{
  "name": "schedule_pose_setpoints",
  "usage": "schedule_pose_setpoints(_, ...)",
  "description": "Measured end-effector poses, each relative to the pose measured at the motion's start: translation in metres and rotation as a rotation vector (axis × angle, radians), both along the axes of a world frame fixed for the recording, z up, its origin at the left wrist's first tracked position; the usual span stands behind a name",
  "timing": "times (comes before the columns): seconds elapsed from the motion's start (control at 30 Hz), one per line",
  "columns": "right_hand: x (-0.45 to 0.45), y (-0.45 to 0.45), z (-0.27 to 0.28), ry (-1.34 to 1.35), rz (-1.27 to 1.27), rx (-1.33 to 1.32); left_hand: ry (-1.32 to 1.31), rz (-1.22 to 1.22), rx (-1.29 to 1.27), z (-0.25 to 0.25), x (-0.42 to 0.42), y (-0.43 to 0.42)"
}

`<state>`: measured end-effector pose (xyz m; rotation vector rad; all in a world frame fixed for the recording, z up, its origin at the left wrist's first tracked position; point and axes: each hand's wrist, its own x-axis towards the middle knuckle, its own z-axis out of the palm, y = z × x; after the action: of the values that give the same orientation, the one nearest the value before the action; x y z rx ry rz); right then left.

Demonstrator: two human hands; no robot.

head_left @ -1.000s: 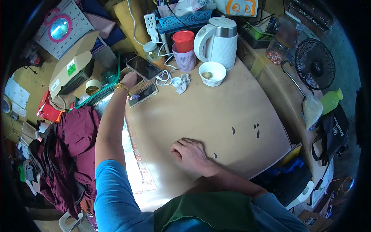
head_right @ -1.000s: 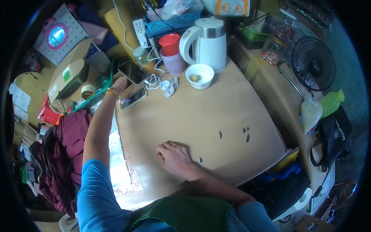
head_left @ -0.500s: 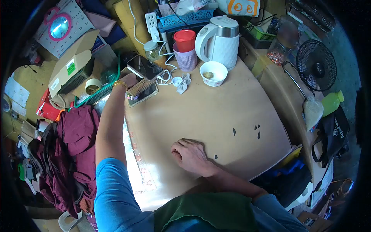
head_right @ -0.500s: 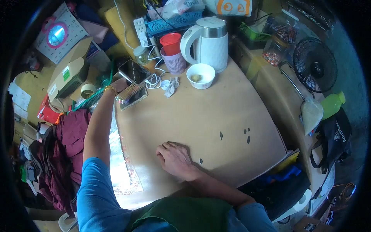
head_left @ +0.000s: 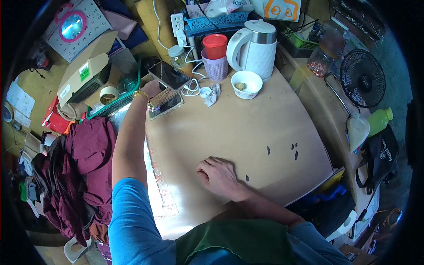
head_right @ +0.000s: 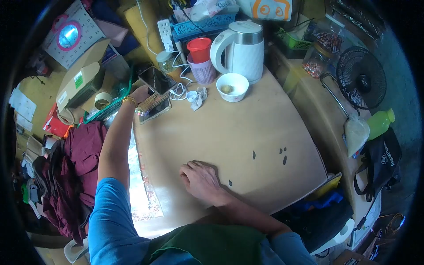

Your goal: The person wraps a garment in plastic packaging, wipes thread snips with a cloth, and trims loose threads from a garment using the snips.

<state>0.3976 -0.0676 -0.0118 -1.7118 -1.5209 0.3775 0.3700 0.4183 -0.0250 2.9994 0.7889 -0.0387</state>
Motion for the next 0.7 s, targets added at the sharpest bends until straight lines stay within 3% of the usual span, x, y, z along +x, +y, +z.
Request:
schedule_pose_setpoints(0.07, 0.001, 0.000, 0.001, 0.003, 0.001, 0.007, 0.015, 0.042, -0.054, 0.024, 0.004, -0.018)
schedule_pose_setpoints(0.13, 0.000, 0.001, 0.001, 0.010, 0.006, 0.013, 0.282, 0.221, -0.108, 0.046, 0.009, -0.038)
schedule_pose_setpoints(0.33, 0.000, -0.001, 0.004, 0.034, 0.005, -0.010, 0.207, 0.101, -0.060, 0.037, 0.004, -0.022)
schedule_pose_setpoints(0.47, 0.000, 0.001, 0.002, -0.007, -0.003, 0.004, 0.222, 0.152, 0.008, 0.034, 0.005, -0.029)
schedule_pose_setpoints(0.57, 0.001, 0.000, 0.001, -0.017, -0.009, 0.013, 0.107, 0.015, -0.059, 0.028, 0.002, -0.019)
schedule_pose_setpoints(0.63, 0.000, 0.001, 0.001, -0.013, -0.010, 0.020, 0.228, 0.146, -0.154, 0.058, 0.004, -0.060)
schedule_pose_setpoints(0.7, 0.001, 0.002, -0.001, -0.032, -0.006, 0.018, 0.205, 0.141, -0.137, 0.059, 0.003, -0.064)
